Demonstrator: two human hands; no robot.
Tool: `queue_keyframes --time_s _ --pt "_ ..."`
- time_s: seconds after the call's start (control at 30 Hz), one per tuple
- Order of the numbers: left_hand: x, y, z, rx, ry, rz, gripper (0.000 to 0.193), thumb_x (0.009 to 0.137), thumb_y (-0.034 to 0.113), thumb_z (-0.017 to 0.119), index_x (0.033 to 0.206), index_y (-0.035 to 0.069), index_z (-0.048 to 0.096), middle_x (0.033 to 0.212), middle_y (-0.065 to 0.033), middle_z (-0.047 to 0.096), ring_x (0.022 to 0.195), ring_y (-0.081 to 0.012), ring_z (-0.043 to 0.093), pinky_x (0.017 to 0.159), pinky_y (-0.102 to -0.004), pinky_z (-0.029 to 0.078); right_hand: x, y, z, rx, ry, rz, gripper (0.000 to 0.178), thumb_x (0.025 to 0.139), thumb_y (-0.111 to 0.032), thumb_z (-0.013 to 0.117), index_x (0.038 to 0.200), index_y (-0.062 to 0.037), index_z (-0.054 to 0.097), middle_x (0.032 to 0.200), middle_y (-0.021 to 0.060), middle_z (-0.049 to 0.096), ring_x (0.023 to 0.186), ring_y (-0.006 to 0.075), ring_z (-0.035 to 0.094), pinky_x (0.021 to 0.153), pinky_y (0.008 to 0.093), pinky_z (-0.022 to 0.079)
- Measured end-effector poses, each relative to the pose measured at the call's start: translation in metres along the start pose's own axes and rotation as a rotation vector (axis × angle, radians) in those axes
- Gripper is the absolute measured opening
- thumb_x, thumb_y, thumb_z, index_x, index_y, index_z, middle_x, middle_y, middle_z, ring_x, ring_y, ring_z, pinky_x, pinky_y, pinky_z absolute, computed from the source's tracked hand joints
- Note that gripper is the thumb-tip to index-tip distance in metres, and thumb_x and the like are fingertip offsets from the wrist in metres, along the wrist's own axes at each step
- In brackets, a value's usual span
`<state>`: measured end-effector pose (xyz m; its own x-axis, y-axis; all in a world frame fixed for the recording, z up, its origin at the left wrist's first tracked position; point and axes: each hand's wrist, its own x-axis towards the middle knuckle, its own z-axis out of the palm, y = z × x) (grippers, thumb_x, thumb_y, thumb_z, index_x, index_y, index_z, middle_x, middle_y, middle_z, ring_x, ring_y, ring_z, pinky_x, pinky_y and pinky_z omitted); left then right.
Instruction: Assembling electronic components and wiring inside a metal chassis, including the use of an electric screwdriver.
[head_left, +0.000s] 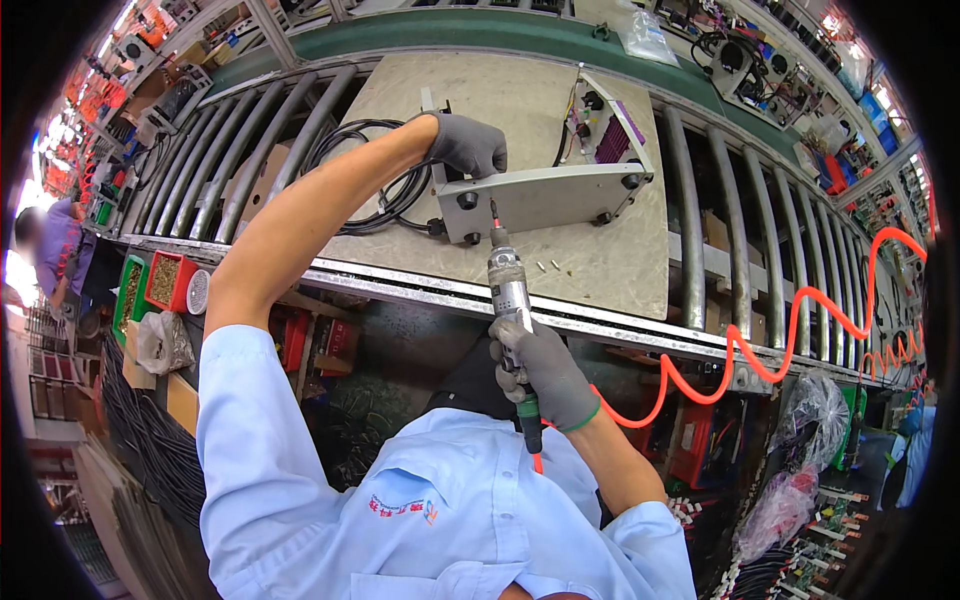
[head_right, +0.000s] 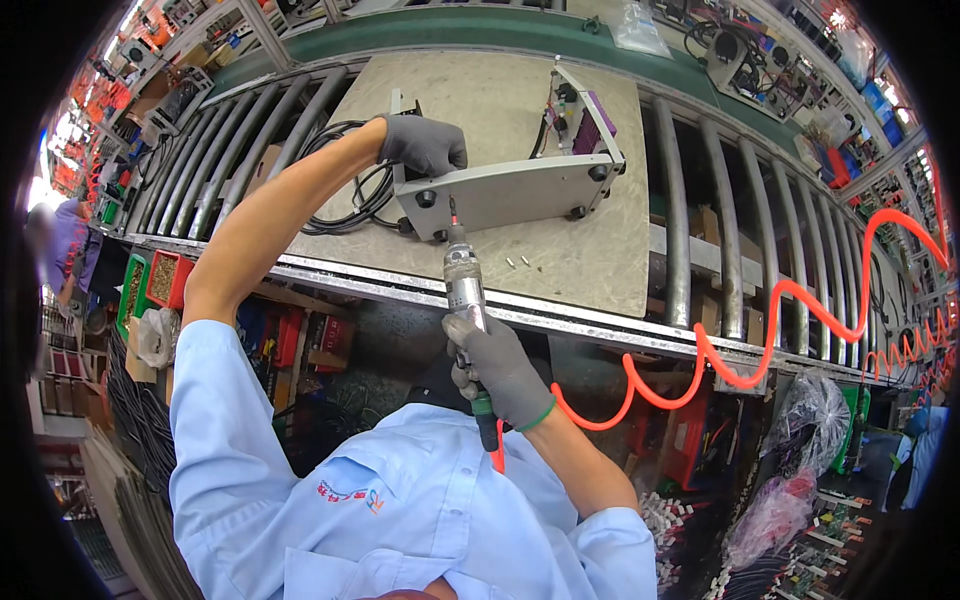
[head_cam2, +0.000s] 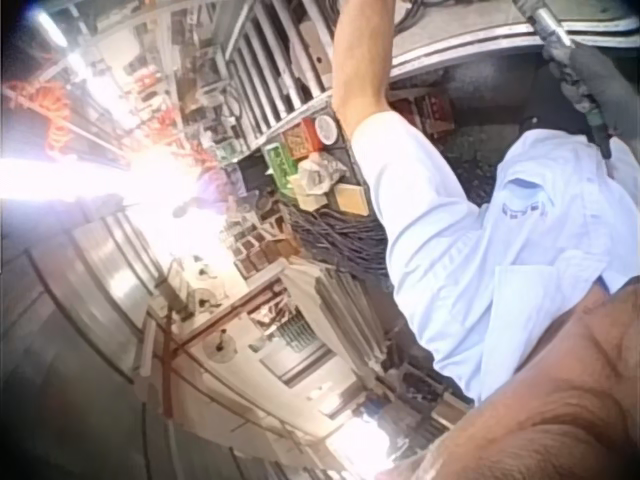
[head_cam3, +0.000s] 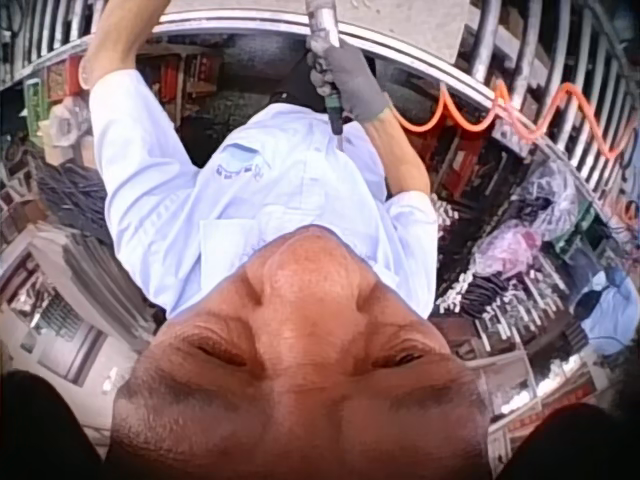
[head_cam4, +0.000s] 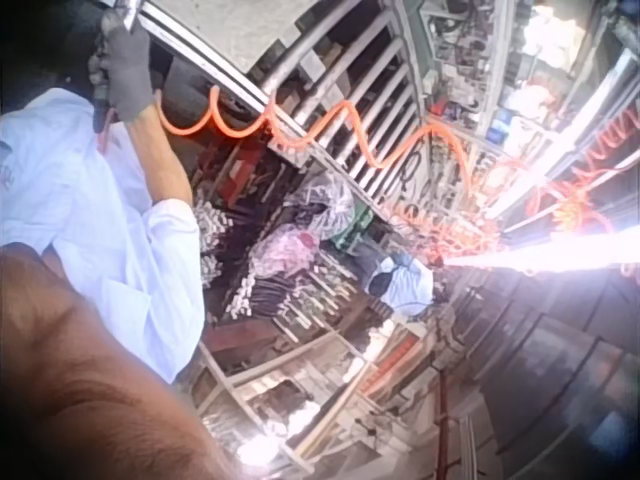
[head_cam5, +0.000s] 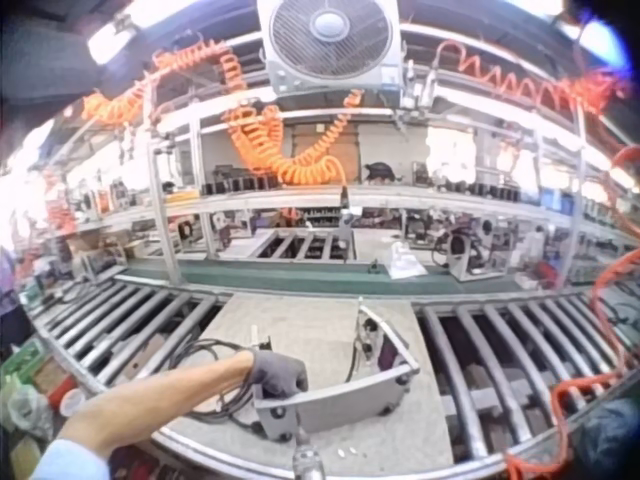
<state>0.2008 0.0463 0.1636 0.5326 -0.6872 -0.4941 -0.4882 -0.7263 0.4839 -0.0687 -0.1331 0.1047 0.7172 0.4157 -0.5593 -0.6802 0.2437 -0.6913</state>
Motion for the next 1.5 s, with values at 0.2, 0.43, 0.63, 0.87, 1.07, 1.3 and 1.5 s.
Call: queue_keyframes --time_s 0.2,0.43,0.63,0.87,1.07,1.3,1.5 --pt "0.004 -0.003 0.001 -0.007 -0.029 0.019 0.029 0.083 0.026 0.067 0.075 -0.002 0.070 0.059 -0.0005 0.057 0.056 -0.0106 0.049 0.053 -0.0324 0.040 0.005 0.008 -0.001 -0.034 0.027 -0.038 0.027 0.096 -0.031 0.062 0.103 -0.0064 0.054 0.078 0.0033 0.053 0.051 0.0089 0.049 0.042 0.0255 0.038" --pt "-0.011 0.016 0.051 0.546 1.249 0.360 0.022 0.086 0.013 0.068 0.107 0.007 0.072 0.104 -0.0132 0.071 0.093 -0.0294 0.068 0.080 -0.0378 0.053 -0.027 0.032 -0.026 -0.290 0.159 -0.089 0.035 0.088 -0.029 0.072 0.106 -0.0034 0.056 0.068 0.0026 0.056 0.050 0.0091 0.053 0.045 0.0265 0.042" --pt "0.017 0.082 0.173 0.161 0.762 0.403 0.018 0.083 0.013 0.070 0.101 0.010 0.072 0.093 -0.0108 0.068 0.086 -0.0318 0.065 0.077 -0.0447 0.052 -0.071 0.077 -0.064 -0.358 0.389 0.040 0.039 0.084 -0.026 0.075 0.109 -0.0011 0.059 0.077 0.0048 0.060 0.056 0.0102 0.056 0.050 0.0286 0.046" --pt "0.074 0.087 0.225 0.229 0.755 0.283 0.013 0.087 0.019 0.067 0.087 0.006 0.065 0.087 -0.0128 0.064 0.085 -0.0357 0.063 0.076 -0.0462 0.051 -0.102 0.103 -0.079 -0.335 0.522 0.118 0.033 0.083 -0.023 0.074 0.103 -0.0021 0.058 0.075 0.0044 0.058 0.055 0.0095 0.054 0.049 0.0281 0.045" --pt "0.028 0.098 0.218 -0.703 0.566 0.155 0.013 0.087 0.011 0.066 0.097 0.003 0.066 0.091 -0.0095 0.066 0.078 -0.0174 0.065 0.072 -0.0337 0.054 -0.101 0.104 -0.083 -0.341 0.553 0.018 0.035 0.082 -0.026 0.076 0.102 -0.0033 0.059 0.074 0.0042 0.059 0.055 0.0093 0.054 0.049 0.0281 0.045" --pt "0.001 0.077 0.230 -1.304 0.491 0.078 0.021 0.096 0.013 0.064 0.107 -0.005 0.067 0.086 -0.0069 0.068 0.075 -0.0099 0.062 0.071 -0.0252 0.052 -0.082 0.093 -0.082 -0.537 0.448 -0.179 0.035 0.080 -0.021 0.076 0.104 -0.0036 0.059 0.073 0.0051 0.058 0.057 0.0109 0.056 0.051 0.0294 0.045" --pt "0.002 0.057 0.239 -1.347 0.433 0.012 0.022 0.099 0.023 0.065 0.102 0.001 0.069 0.082 -0.0033 0.069 0.070 -0.0088 0.063 0.066 -0.0220 0.049 -0.071 0.085 -0.079 -0.672 0.492 -0.156 0.044 0.075 -0.026 0.079 0.107 0.0000 0.062 0.083 0.0118 0.065 0.074 0.0186 0.063 0.070 0.0356 0.050"
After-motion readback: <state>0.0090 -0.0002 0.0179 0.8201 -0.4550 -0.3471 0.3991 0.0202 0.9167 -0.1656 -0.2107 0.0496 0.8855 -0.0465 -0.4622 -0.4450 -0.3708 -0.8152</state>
